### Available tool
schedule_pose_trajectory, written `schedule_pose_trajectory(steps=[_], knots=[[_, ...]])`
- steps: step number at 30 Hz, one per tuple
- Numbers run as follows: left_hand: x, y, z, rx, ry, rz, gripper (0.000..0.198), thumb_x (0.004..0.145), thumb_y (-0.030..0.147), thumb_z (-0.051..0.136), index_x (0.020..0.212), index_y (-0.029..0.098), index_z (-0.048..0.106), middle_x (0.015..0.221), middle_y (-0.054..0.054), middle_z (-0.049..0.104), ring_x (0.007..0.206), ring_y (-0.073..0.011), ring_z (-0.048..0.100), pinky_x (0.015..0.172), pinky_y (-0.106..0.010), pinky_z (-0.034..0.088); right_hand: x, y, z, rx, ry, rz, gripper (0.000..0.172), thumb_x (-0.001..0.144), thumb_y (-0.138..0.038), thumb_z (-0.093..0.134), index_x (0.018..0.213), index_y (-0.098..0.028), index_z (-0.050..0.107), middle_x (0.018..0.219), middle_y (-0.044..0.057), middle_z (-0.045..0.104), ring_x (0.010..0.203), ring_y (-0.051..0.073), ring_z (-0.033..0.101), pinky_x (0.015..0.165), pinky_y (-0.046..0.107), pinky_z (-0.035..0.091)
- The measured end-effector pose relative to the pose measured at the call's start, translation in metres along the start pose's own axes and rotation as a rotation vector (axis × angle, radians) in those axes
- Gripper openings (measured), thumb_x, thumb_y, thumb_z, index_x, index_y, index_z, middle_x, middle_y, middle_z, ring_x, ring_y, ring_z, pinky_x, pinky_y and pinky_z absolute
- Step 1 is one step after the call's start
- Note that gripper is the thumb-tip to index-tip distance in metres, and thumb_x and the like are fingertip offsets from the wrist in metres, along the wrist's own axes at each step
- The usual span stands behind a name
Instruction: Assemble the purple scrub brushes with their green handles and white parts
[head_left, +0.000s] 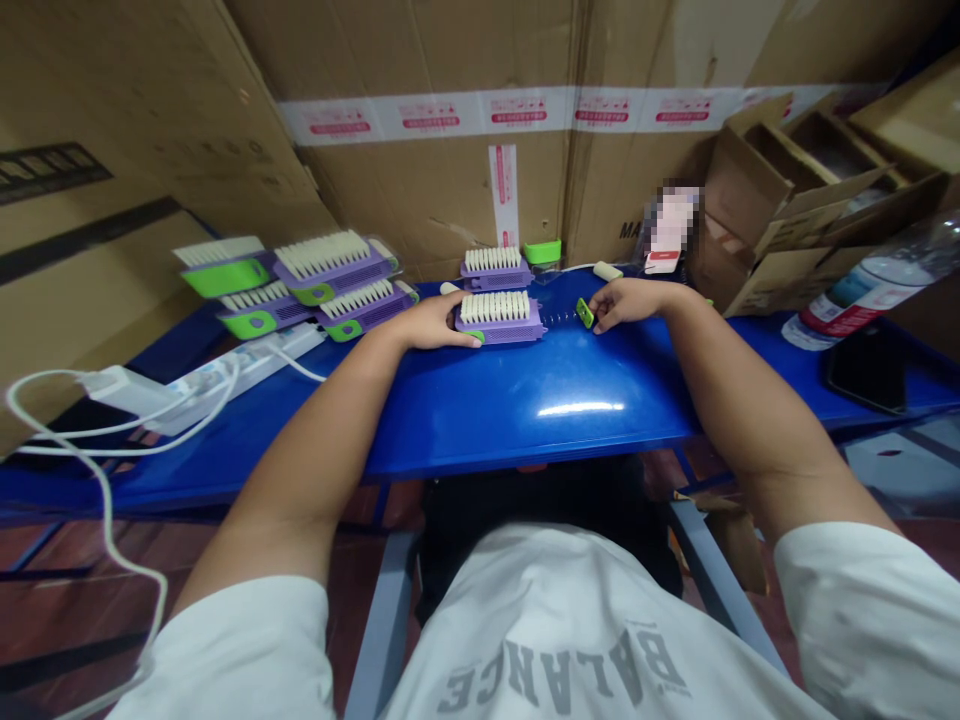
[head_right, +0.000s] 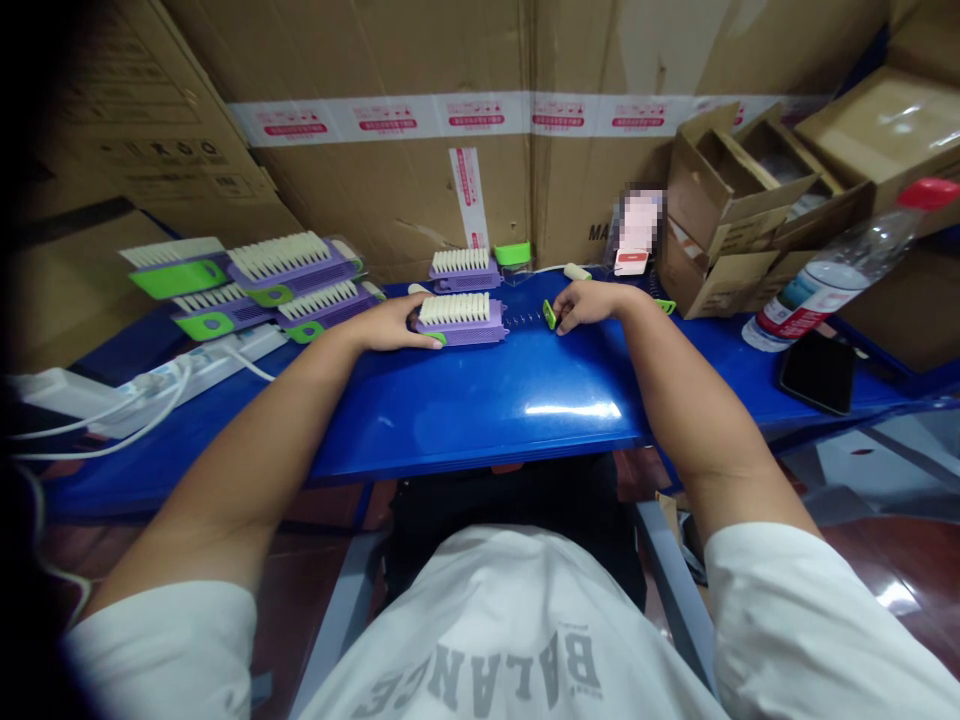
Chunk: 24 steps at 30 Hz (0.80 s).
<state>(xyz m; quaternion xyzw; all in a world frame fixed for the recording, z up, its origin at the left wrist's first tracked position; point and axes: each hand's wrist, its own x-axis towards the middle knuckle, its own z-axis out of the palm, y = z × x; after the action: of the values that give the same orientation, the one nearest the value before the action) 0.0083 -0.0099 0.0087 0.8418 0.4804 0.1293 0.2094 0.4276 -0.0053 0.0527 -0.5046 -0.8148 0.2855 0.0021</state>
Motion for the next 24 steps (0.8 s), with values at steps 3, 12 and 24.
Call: schedule_pose_trajectory(steps=[3,12,24], knots=[[0.0002,-0.0002,0.0001,-0.003,0.0,-0.006,0.11,0.074,0.067,0.093,0.168,0.023,0.059,0.171,-0.016,0.07,0.154,-0.043,0.07,0.128,-0.05,0.056,0.0004,0.0,0.0004,0.013,-0.016,-0.006,0.051,0.06,-0.066,0.099,0.08,-0.025,0.076,0.076,-0.001,0.07,0.084,0.024,0.066,0.082,0.036,0.048],[0.0003,-0.0016,0.001,-0.001,0.007,0.0,0.109,0.075,0.067,0.094,0.169,0.025,0.059,0.171,-0.014,0.07,0.153,-0.0415,0.071,0.127,-0.048,0.056,0.0014,-0.0002,0.0009,0.043,-0.026,-0.018,0.049,0.061,-0.063,0.1,0.081,-0.024,0.077,0.08,0.001,0.075,0.085,0.024,0.067,0.083,0.037,0.05],[-0.0009,0.0026,-0.0004,0.026,-0.005,-0.013,0.107,0.076,0.067,0.092,0.169,0.024,0.059,0.171,-0.015,0.07,0.153,-0.0416,0.07,0.128,-0.048,0.056,0.0017,-0.0032,0.0019,0.052,-0.037,-0.033,0.054,0.058,-0.068,0.099,0.081,-0.024,0.077,0.079,0.001,0.073,0.08,0.022,0.063,0.08,0.037,0.049]])
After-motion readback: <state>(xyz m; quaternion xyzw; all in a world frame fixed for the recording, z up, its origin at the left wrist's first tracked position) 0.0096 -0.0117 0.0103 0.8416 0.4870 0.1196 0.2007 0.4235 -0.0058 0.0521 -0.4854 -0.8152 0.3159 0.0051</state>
